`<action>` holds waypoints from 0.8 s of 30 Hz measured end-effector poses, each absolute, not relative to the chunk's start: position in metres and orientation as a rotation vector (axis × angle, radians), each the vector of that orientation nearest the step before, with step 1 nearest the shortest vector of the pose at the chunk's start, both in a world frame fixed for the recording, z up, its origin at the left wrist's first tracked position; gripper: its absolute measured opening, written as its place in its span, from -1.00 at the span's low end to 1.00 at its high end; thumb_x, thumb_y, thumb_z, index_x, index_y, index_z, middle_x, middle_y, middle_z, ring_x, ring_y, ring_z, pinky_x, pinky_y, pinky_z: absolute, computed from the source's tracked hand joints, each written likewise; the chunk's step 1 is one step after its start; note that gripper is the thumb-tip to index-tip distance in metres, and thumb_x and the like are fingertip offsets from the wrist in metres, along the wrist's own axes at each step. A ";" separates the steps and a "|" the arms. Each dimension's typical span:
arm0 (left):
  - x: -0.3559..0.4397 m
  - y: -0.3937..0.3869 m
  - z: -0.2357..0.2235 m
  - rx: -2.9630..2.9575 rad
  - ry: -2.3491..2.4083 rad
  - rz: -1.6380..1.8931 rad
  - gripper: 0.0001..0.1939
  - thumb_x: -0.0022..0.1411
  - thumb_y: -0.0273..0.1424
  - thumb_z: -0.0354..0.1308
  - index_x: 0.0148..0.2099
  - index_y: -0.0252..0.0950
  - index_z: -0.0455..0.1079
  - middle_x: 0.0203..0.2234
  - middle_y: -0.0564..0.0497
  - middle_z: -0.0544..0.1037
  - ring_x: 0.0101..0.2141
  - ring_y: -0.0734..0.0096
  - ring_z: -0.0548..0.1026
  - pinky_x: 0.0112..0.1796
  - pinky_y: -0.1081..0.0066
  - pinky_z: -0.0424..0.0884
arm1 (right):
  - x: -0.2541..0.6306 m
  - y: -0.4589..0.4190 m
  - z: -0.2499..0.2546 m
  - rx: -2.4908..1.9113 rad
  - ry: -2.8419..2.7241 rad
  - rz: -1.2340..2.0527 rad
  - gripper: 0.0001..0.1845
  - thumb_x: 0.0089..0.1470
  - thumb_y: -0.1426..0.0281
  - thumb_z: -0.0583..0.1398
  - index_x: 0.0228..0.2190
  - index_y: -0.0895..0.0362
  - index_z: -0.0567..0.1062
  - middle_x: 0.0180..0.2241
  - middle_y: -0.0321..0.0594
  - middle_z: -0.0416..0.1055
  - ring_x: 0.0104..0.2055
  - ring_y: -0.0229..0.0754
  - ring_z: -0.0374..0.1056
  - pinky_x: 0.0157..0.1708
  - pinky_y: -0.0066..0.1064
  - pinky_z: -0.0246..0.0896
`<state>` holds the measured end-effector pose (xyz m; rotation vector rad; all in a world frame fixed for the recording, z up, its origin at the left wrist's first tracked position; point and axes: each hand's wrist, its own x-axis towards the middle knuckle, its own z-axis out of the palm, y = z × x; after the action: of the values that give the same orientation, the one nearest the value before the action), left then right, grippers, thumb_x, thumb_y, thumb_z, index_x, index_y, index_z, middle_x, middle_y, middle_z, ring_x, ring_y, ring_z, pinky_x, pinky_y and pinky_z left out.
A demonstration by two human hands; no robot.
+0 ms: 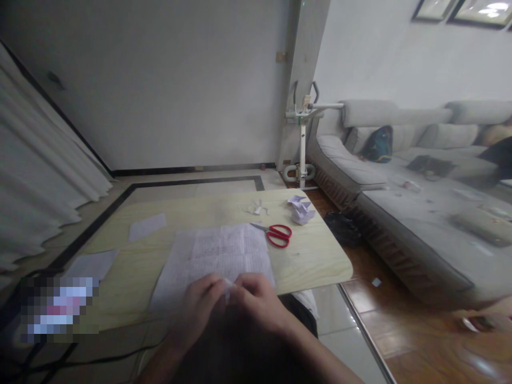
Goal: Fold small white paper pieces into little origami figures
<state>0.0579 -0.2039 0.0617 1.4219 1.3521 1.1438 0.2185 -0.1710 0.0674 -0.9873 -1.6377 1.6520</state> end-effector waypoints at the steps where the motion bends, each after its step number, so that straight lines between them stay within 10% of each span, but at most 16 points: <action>1: 0.058 -0.204 0.062 1.425 1.347 1.144 -0.63 0.24 -0.27 0.01 -0.59 -0.26 0.21 -0.71 0.13 0.27 -0.61 0.49 0.28 -0.54 0.50 0.21 | 0.218 -0.171 0.067 -0.983 -1.643 1.659 -0.63 0.06 0.18 0.15 -0.60 0.20 0.36 -0.61 -0.33 0.24 -0.53 -0.31 0.14 -0.53 -0.49 0.07; 24: 0.052 -0.209 0.053 1.520 1.222 0.988 -0.61 0.31 -0.26 -0.06 -0.55 -0.26 0.20 -0.69 0.13 0.24 -0.61 0.50 0.28 -0.54 0.51 0.21 | 0.220 -0.168 0.054 -0.900 -1.726 1.606 -0.50 0.16 0.03 0.09 -0.60 0.15 0.24 -0.59 -0.41 0.07 -0.52 -0.34 0.03 -0.52 -0.49 0.00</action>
<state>0.0520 -0.2090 0.0534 1.5195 1.2224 0.9885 0.2196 -0.1676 0.0541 -0.9002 -1.7259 1.6056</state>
